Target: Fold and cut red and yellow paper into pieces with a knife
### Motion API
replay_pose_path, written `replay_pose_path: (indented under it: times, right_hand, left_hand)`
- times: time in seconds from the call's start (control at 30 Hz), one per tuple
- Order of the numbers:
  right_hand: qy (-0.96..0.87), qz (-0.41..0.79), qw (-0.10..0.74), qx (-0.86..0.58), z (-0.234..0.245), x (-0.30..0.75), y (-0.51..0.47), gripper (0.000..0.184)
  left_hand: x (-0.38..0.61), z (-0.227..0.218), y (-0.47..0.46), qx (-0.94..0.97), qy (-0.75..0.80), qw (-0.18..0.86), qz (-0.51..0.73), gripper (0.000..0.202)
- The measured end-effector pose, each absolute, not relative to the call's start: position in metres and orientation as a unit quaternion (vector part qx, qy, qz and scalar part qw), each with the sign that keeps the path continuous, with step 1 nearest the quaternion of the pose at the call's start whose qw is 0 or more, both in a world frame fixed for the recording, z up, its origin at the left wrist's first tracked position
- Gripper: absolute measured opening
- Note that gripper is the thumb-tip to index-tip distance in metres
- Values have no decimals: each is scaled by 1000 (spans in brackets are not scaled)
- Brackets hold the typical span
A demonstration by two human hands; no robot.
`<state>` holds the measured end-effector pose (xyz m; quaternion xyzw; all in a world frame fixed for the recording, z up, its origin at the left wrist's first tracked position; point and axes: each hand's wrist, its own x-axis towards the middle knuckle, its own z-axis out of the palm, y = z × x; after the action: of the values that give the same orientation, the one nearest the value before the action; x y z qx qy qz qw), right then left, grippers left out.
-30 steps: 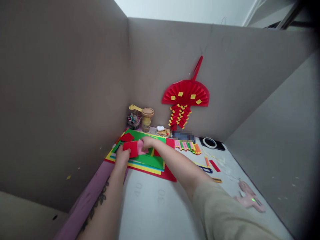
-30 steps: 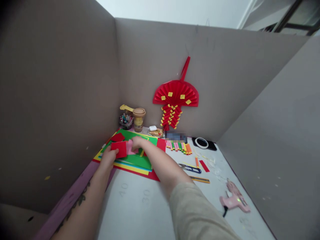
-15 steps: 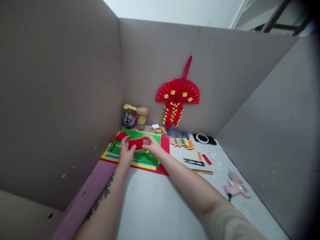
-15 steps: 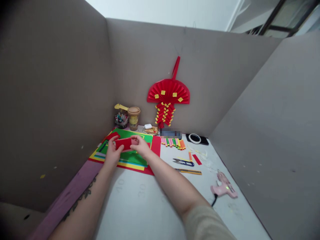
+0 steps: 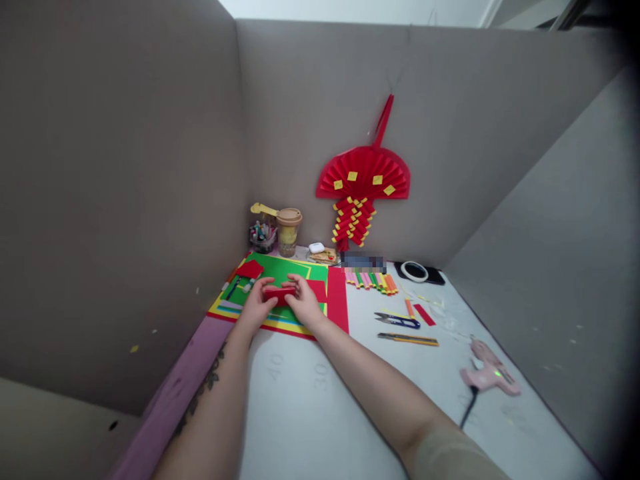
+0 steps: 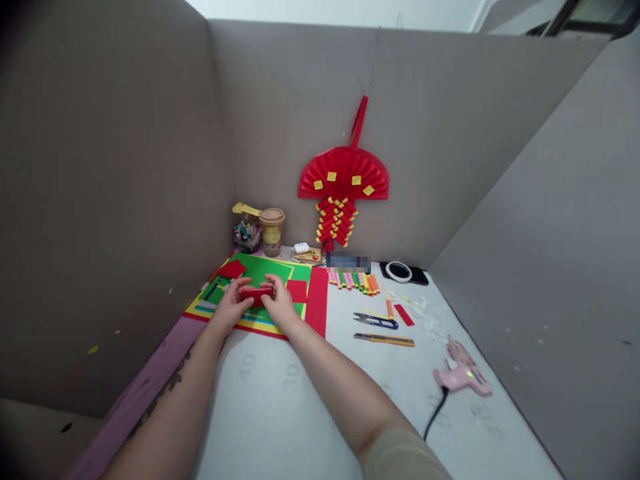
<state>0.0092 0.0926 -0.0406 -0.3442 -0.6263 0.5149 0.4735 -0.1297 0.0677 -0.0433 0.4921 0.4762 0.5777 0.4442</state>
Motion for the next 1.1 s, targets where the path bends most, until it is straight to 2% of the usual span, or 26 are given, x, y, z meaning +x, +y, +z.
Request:
replay_pose_path:
  times: [0.13, 0.23, 0.37, 0.53, 0.7, 0.87, 0.93, 1.1]
  right_hand:
    - [-653, 471, 431, -407, -48, 10, 91, 33]
    - [-678, 425, 420, -428, -50, 10, 89, 28]
    - [-688, 377, 421, -455, -47, 10, 86, 22]
    - [-682, 337, 395, -516, -45, 15, 89, 18]
    - [-698, 317, 419, -487, -32, 29, 87, 17]
    - [-764, 165, 515, -352, -10, 53, 75, 21]
    - [-771, 130, 524, -337, -7, 60, 72, 23]
    - [-768, 213, 445, -408, -18, 57, 80, 19]
  left_hand:
    - [-125, -47, 69, 513, 512, 408, 555, 28]
    - [-120, -49, 70, 529, 536, 360, 551, 19]
    - [-121, -51, 71, 539, 550, 321, 551, 13]
    - [-123, -55, 75, 537, 564, 326, 535, 13]
    - [-118, -41, 70, 534, 552, 323, 553, 14]
    - [-115, -11, 53, 625, 480, 120, 604, 7]
    - [-115, -6, 49, 634, 478, 81, 602, 10]
    - [-118, -19, 55, 615, 555, 213, 518, 14]
